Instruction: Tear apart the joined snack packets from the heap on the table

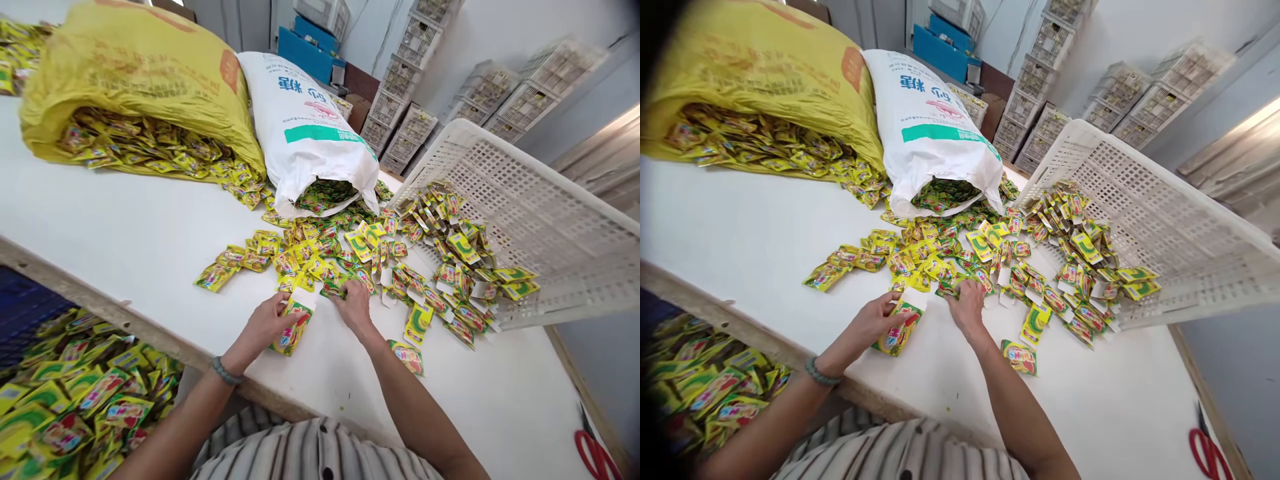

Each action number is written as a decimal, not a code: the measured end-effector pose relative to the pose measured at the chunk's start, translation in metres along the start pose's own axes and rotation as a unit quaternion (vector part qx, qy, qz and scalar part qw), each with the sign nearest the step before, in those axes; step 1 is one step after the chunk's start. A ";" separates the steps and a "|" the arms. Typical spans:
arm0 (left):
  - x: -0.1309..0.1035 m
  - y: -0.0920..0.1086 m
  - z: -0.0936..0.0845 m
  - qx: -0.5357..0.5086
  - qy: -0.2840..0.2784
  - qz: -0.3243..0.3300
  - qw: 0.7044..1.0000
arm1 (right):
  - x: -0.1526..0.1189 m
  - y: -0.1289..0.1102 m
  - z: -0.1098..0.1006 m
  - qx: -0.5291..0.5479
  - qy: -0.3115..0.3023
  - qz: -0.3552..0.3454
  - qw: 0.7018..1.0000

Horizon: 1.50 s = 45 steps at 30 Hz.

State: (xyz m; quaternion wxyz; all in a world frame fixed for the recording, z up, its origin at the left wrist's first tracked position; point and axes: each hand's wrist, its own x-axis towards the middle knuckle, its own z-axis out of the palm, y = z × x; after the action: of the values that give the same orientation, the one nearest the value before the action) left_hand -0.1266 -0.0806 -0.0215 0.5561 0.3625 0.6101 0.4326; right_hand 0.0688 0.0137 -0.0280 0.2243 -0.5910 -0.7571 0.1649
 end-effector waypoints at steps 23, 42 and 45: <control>-0.031 -0.014 0.012 -0.180 -0.083 -0.033 0.980 | -0.006 -0.036 -0.019 0.224 -0.311 -0.056 0.922; -0.029 -0.017 0.010 -0.204 -0.014 -0.079 0.976 | 0.015 -0.014 -0.011 0.259 -0.118 -0.003 0.959; -0.031 -0.016 0.011 -0.189 -0.033 -0.073 0.979 | 0.006 -0.024 -0.031 0.276 -0.220 -0.068 0.933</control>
State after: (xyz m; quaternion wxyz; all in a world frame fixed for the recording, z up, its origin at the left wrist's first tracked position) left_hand -0.1110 -0.1136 -0.0249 0.6647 0.2194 0.5236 0.4856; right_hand 0.0643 0.0132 0.0120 0.2170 -0.4015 -0.7508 0.4774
